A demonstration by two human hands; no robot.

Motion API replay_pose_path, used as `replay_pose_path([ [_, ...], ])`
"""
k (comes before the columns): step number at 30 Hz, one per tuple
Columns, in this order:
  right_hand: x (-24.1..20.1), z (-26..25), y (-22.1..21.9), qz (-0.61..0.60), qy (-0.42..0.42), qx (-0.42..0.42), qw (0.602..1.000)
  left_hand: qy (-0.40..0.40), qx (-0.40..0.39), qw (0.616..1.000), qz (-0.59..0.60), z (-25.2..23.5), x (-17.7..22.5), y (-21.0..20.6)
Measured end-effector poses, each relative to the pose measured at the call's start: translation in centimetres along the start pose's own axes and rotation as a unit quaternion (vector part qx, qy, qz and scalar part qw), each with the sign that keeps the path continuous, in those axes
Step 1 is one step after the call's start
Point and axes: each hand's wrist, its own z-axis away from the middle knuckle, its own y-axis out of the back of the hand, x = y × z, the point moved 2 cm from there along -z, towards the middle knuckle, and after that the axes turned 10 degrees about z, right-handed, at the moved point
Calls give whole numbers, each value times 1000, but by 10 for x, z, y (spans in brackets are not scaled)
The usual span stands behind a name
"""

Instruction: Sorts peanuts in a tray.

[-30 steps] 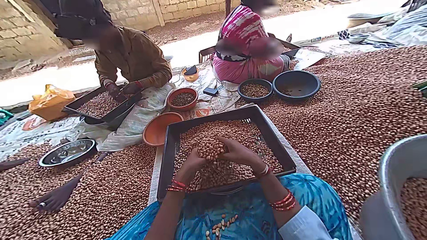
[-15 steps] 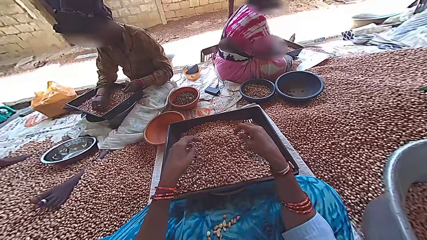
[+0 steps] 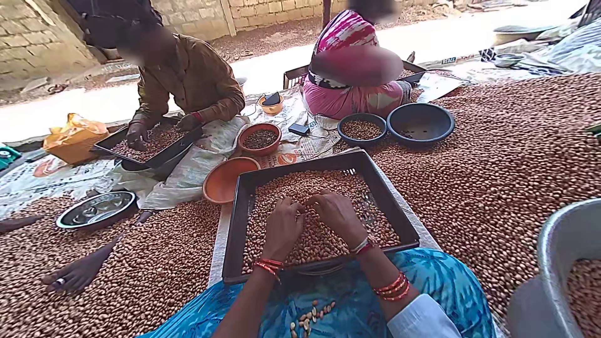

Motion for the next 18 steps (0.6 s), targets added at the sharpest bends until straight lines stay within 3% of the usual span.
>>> replay_pose_path([
  [2,-1,0,1,-2,-3,-16,1000,-48,-59,978,193,4,-12,19],
  [4,-1,1,-1,2,-3,-16,1000,-88,-135,890,427,11,-18,39],
  [5,-1,1,-1,3,-1,-16,1000,-91,-120,869,471,14,-20,48],
  [7,0,0,-3,5,3,-19,1000,-70,-26,911,406,12,-26,59],
  [10,-1,-2,-3,14,-5,-41,999,5,47,986,159,6,-33,51],
  [15,7,2,1,-24,16,-50,998,66,15,997,-44,3,-24,18],
  [17,17,8,12,-158,113,-42,980,71,3,996,-45,2,-23,14],
  [18,21,12,19,-264,181,-39,946,68,2,997,-39,2,-23,13],
])
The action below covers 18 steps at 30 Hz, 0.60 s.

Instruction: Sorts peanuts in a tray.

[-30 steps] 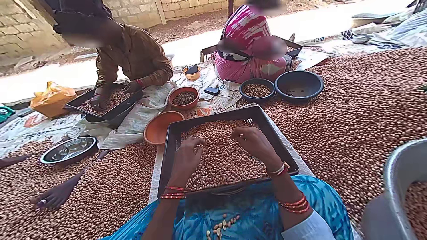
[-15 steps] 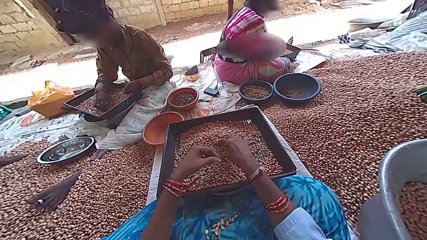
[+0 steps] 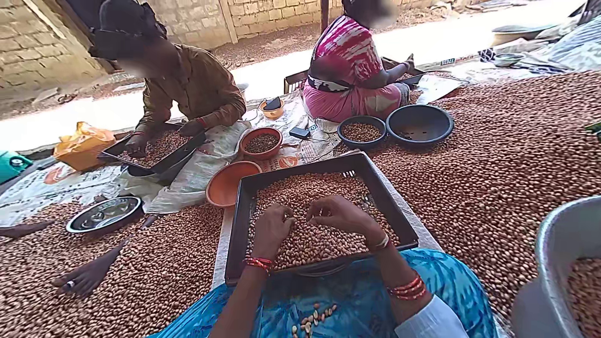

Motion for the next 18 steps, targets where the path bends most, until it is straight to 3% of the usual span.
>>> replay_pose_path([
  [2,-6,8,10,-180,109,-11,978,-2,-4,1000,11,0,-2,-1],
  [3,-8,12,15,-176,121,-6,977,-3,-3,1000,26,-1,-4,-1],
  [5,-7,16,24,7,68,-12,998,-2,-6,995,96,-3,-11,3],
  [7,2,15,19,160,-8,-75,984,1,-25,969,246,-7,-21,10],
  [9,13,11,7,211,-56,-129,967,10,-58,921,384,-6,-24,18],
  [10,16,9,2,220,-69,-144,962,3,-80,915,396,-4,-24,23],
  [14,14,1,-6,233,-94,-176,952,-90,-227,937,251,3,-23,25],
  [18,16,1,-8,241,-100,-189,947,-87,-287,951,76,10,-5,15],
])
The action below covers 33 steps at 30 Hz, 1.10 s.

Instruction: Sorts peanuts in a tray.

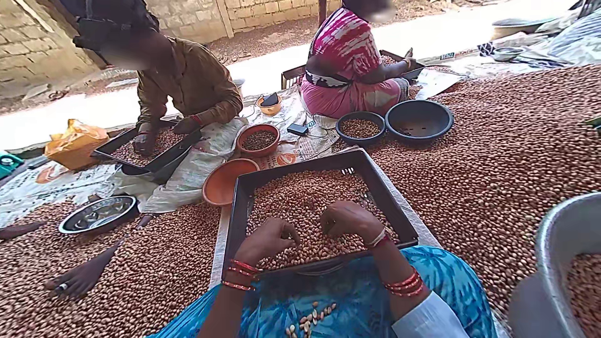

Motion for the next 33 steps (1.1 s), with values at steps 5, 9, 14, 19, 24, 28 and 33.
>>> replay_pose_path([
  [5,3,0,-1,7,-17,-16,1000,57,25,997,-37,-5,11,-12],
  [9,3,25,18,-158,195,104,962,54,19,998,-38,-4,12,-13],
  [14,-11,41,32,-243,315,169,902,53,-11,996,-64,-6,9,-17],
  [19,-16,6,2,-50,133,37,989,45,-32,996,-66,-9,7,-18],
  [24,-25,-4,-1,-17,90,-13,996,18,-58,997,-40,-6,1,-15],
  [28,-20,0,2,-12,81,-3,997,22,-47,998,-44,-9,2,-18],
  [33,-22,-2,-1,-9,80,-2,997,34,-5,998,-45,-11,3,-18],
])
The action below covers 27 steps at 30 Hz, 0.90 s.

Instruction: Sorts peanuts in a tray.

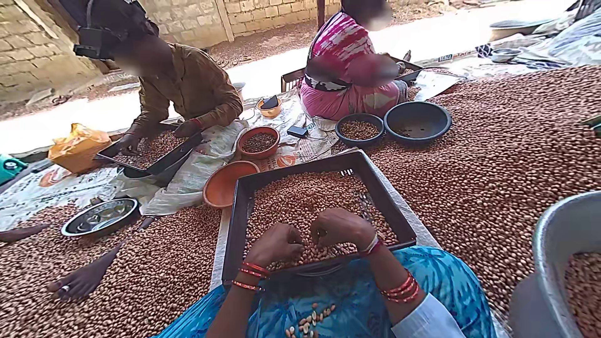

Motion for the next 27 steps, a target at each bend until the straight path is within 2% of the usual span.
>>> replay_pose_path([
  [2,-2,-2,-1,7,-3,5,1000,-14,-9,1000,22,7,-2,8],
  [3,-3,-1,-1,10,-5,6,1000,-55,-32,996,63,15,-3,14],
  [4,-4,-1,-1,12,-4,8,1000,-127,-79,979,136,25,-6,20],
  [6,-5,1,0,15,0,6,1000,-266,-213,891,300,44,-8,29],
  [7,-4,1,0,13,2,1,1000,-289,-243,864,333,51,-8,34],
  [8,-3,1,0,6,6,-1,1000,-275,-227,872,336,57,-9,40],
  [9,-1,2,1,-7,10,4,1000,-223,-170,908,310,60,-13,46],
  [11,8,6,3,-44,-1,36,998,-32,-38,984,169,58,-23,52],
  [12,16,11,6,-57,-30,57,996,75,-5,993,88,54,-30,52],
  [13,24,17,9,-64,-75,72,993,166,0,986,31,48,-38,49],
  [14,34,24,11,-66,-132,75,986,225,-9,974,4,43,-44,43],
  [16,53,37,9,-54,-244,32,968,247,-43,968,-13,32,-46,29],
  [18,67,39,-1,-43,-288,-28,956,191,-72,979,-16,18,-34,15],
  [20,66,32,-7,-46,-256,-71,963,147,-65,987,-15,4,-12,3],
  [21,59,27,-7,-53,-228,-81,969,133,-41,990,2,-1,0,-2],
  [23,45,19,-6,-70,-161,-75,982,70,35,991,108,-7,14,-15],
  [25,36,16,0,-90,-107,-32,990,-24,92,958,269,-14,20,-23],
  [27,31,23,11,-108,-89,24,990,-87,151,918,357,-16,25,-16],
])
